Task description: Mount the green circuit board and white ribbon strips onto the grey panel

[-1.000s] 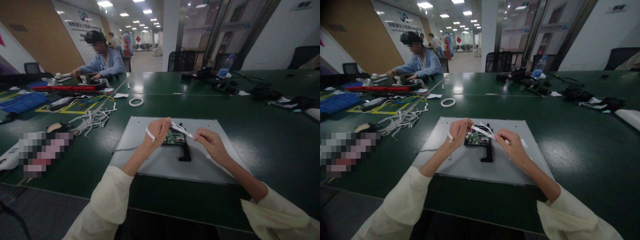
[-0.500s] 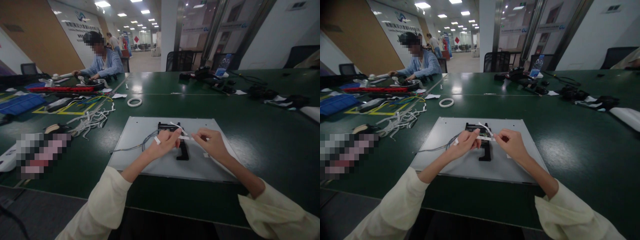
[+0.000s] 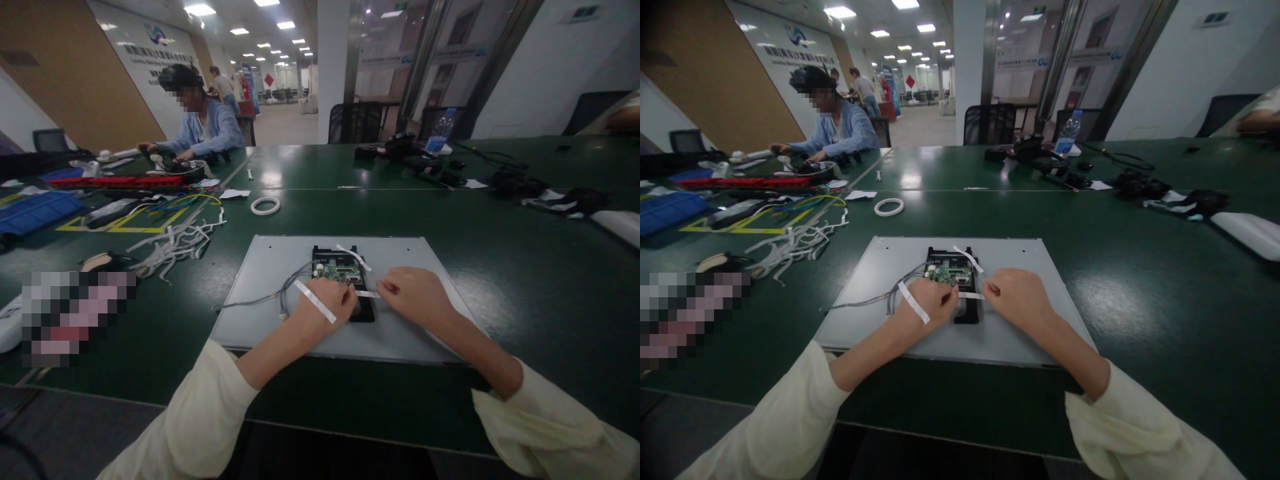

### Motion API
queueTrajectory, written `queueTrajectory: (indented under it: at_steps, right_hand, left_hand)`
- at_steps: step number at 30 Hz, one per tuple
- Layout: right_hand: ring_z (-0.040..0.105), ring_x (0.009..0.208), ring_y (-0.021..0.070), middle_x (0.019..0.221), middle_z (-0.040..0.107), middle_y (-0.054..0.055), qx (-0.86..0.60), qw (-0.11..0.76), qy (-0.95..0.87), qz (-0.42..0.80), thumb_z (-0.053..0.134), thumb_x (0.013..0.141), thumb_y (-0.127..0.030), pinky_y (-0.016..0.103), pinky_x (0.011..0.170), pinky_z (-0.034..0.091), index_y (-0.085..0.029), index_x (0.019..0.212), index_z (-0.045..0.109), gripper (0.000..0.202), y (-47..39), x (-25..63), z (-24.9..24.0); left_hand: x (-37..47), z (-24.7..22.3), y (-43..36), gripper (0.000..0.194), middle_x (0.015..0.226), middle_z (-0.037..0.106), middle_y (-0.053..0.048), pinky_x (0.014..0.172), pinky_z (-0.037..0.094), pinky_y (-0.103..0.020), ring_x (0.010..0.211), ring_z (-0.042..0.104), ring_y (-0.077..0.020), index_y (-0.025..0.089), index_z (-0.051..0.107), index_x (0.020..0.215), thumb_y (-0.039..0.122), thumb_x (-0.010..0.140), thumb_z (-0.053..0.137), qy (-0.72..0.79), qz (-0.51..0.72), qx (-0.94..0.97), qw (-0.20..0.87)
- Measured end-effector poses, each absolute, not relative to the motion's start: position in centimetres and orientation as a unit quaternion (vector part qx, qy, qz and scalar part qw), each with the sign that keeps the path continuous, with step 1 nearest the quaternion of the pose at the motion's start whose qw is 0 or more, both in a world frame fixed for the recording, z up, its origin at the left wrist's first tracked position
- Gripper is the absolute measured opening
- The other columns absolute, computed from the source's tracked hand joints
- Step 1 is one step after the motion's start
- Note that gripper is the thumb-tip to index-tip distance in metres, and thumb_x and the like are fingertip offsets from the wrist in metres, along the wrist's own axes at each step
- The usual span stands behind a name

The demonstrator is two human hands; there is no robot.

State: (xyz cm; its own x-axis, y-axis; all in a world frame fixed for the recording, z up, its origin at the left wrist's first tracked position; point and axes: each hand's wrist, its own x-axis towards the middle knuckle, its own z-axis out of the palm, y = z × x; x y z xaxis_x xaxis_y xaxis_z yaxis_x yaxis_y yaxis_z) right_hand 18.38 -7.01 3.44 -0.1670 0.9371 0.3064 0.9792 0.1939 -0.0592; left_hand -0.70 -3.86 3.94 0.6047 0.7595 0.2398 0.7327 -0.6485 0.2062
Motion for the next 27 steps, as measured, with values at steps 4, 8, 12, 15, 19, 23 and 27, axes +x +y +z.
queueTrajectory:
  at_steps: [4,8,12,15,19,23,27]
  right_hand:
    - [0.044,0.055,0.0138,0.06,0.053,0.004,-0.638,0.075,-0.762,-0.082,0.048,0.079,-0.024,0.028,0.051,0.013,-0.016,0.053,0.052,0.027,-7.2,17.9,3.5]
    - [0.049,0.059,0.0167,0.063,0.057,0.007,-0.635,0.049,-0.766,-0.093,0.048,0.081,-0.021,0.03,0.051,0.014,-0.016,0.056,0.056,0.027,-7.4,17.2,3.1]
    - [0.051,0.062,0.0197,0.064,0.057,0.009,-0.628,0.042,-0.768,-0.116,0.048,0.083,-0.02,0.031,0.052,0.017,-0.015,0.059,0.059,0.027,-7.6,16.7,2.8]
    - [0.052,0.065,0.0205,0.066,0.057,0.009,-0.635,0.026,-0.761,-0.131,0.048,0.083,-0.02,0.031,0.053,0.021,-0.015,0.062,0.06,0.025,-7.8,16.4,2.9]
    - [0.052,0.072,0.0229,0.073,0.057,0.009,-0.659,0.003,-0.734,-0.162,0.046,0.085,-0.021,0.032,0.058,0.028,-0.014,0.071,0.06,0.021,-8.2,15.8,3.1]
    - [0.051,0.075,0.0252,0.078,0.056,0.009,-0.674,-0.029,-0.714,-0.186,0.048,0.082,-0.013,0.033,0.06,0.03,-0.013,0.08,0.057,0.01,-8.6,15.5,2.9]
    - [0.051,0.075,0.0253,0.078,0.055,0.009,-0.685,-0.031,-0.699,-0.2,0.049,0.08,-0.01,0.033,0.061,0.032,-0.013,0.083,0.054,0.007,-8.7,16.1,2.8]
  left_hand:
    - [-0.6,3.4,-4.3,0.046,0.06,0.064,-0.009,0.055,0.04,-0.028,0.057,0.06,-0.0185,0.015,0.067,0.064,0.034,0.088,0.033,0.424,0.111,0.898,0.042]
    - [-0.4,3.1,-4.4,0.043,0.065,0.066,-0.01,0.057,0.043,-0.031,0.06,0.062,-0.0209,0.015,0.069,0.067,0.034,0.087,0.035,0.425,0.083,0.9,0.045]
    - [-0.2,3.0,-4.0,0.038,0.065,0.066,-0.011,0.058,0.045,-0.033,0.063,0.063,-0.0238,0.015,0.069,0.068,0.033,0.084,0.04,0.426,0.058,0.902,0.048]
    - [-0.2,3.2,-3.7,0.039,0.066,0.066,-0.011,0.058,0.046,-0.033,0.064,0.063,-0.0236,0.014,0.07,0.07,0.034,0.084,0.04,0.42,0.036,0.905,0.051]
    - [-0.3,3.8,-3.6,0.038,0.071,0.066,-0.012,0.064,0.047,-0.032,0.07,0.064,-0.0223,0.013,0.07,0.073,0.033,0.085,0.04,0.409,0.005,0.911,0.049]
    - [-0.6,4.4,-3.6,0.035,0.072,0.066,-0.012,0.071,0.047,-0.031,0.076,0.064,-0.0212,0.011,0.069,0.077,0.033,0.084,0.042,0.415,-0.015,0.909,0.035]
    - [-0.8,4.7,-3.4,0.031,0.073,0.066,-0.011,0.072,0.048,-0.031,0.077,0.063,-0.0209,0.011,0.068,0.077,0.029,0.084,0.044,0.403,-0.028,0.914,0.026]
